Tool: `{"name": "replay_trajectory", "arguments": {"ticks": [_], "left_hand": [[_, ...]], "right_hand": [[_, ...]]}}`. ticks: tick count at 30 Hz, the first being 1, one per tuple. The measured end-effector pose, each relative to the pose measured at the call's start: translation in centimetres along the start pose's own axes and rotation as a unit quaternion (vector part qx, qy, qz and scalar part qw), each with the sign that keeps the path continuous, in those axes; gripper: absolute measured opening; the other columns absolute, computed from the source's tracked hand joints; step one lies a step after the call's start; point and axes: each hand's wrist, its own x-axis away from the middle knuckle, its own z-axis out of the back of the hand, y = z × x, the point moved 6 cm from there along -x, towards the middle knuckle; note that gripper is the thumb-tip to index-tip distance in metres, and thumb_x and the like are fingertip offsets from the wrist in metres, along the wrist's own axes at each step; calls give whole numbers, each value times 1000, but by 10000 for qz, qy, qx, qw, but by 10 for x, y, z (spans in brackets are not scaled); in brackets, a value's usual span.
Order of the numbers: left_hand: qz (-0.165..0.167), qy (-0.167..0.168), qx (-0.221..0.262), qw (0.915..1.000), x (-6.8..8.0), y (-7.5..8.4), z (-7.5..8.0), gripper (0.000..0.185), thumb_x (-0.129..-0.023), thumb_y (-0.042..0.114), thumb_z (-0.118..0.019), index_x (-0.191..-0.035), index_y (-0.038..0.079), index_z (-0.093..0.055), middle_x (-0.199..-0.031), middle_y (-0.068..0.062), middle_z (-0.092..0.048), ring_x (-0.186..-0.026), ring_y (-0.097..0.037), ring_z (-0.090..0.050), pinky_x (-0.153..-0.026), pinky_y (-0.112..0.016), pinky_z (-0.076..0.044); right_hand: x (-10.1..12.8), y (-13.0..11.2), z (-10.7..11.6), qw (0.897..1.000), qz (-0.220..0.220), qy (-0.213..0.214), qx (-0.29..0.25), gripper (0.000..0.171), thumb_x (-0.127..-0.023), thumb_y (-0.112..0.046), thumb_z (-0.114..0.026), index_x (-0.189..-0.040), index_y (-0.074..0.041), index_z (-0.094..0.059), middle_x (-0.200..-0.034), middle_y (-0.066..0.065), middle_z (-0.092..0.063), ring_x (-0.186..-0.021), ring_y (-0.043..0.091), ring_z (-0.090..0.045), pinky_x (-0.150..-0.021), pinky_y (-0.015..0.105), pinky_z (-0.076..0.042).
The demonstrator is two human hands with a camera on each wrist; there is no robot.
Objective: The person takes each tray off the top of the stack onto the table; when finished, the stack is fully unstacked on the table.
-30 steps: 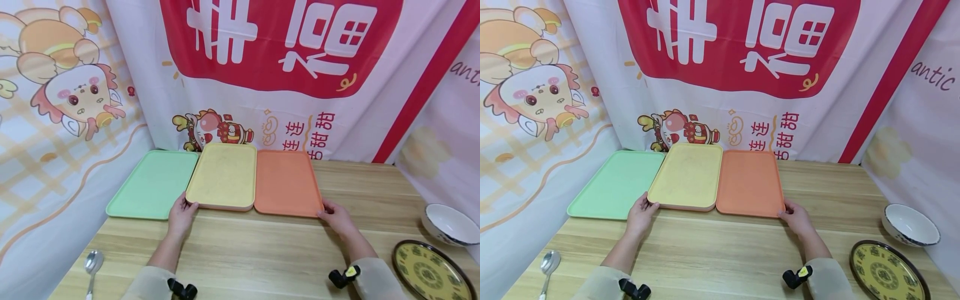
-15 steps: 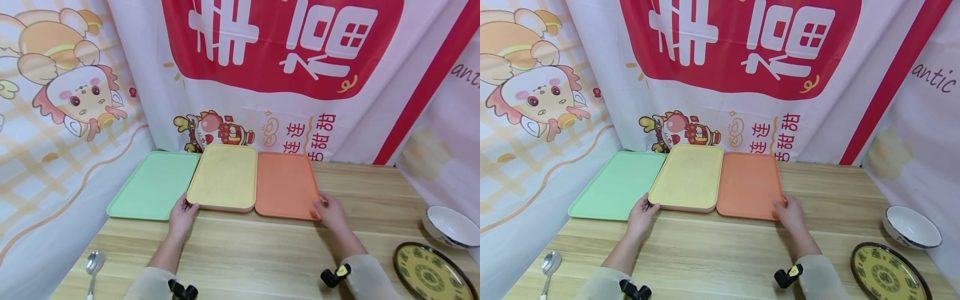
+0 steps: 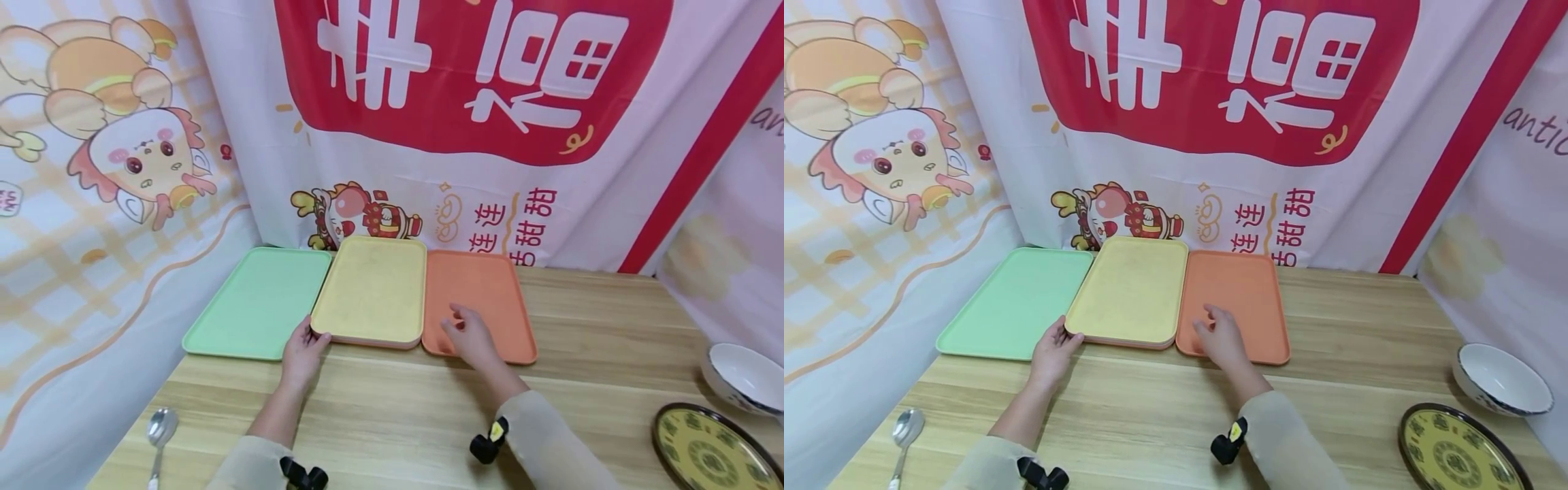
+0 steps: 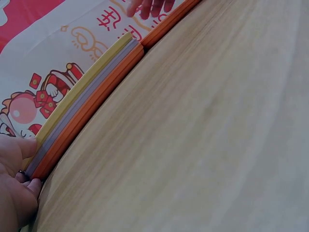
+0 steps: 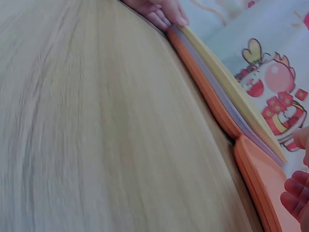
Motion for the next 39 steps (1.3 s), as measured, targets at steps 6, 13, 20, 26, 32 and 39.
{"name": "replay_trajectory", "arguments": {"ticks": [6,13,20,26,32,39], "left_hand": [[-9,26,22,10000,0,-1,0,71,-95,-1,-58,-153,-5,-17,-159,-28,-21,-148,-38,-24,-124,-43,-27],[-43,44,72,10000,0,-1,-1,71,-95,-3,-58,-153,-7,-18,-158,-29,-22,-148,-38,-25,-123,-43,-27],[-25,24,85,10000,1,0,-2,71,-95,-2,-58,-153,-6,-17,-159,-28,-21,-148,-38,-24,-124,-43,-27],[10,21,50,10000,3,3,-1,71,-96,-1,-57,-154,-5,-16,-159,-28,-19,-148,-37,-23,-124,-43,-26],[45,2,31,10000,4,4,-1,71,-96,1,-57,-154,-5,-16,-160,-27,-18,-149,-38,-22,-124,-43,-26],[-3,2,63,10000,4,4,0,70,-96,2,-58,-153,-6,-17,-159,-27,-21,-148,-38,-23,-124,-42,-27]], "right_hand": [[-4,-12,-27,9996,152,-234,-7,53,-95,-23,-62,-141,1,-49,-123,23,-61,-103,31,-62,-93,47,-55],[-8,-15,-44,9988,162,-380,246,54,-94,-25,-64,-138,4,-51,-119,22,-63,-107,32,-63,-98,47,-54],[-9,-17,-50,9982,111,-395,442,51,-93,-23,-64,-135,3,-54,-116,22,-62,-108,32,-61,-99,48,-53],[-11,-19,-53,9992,40,-390,108,47,-91,-17,-65,-131,5,-56,-113,21,-63,-104,31,-63,-95,46,-55],[-13,-17,-54,9966,-378,-331,-648,43,-90,-10,-64,-129,6,-58,-112,21,-65,-103,29,-62,-86,35,-57],[-11,-17,-57,9624,-1220,-447,-2387,56,-93,-6,-59,-146,1,-41,-118,20,-61,-73,12,-60,-55,18,-48]]}}
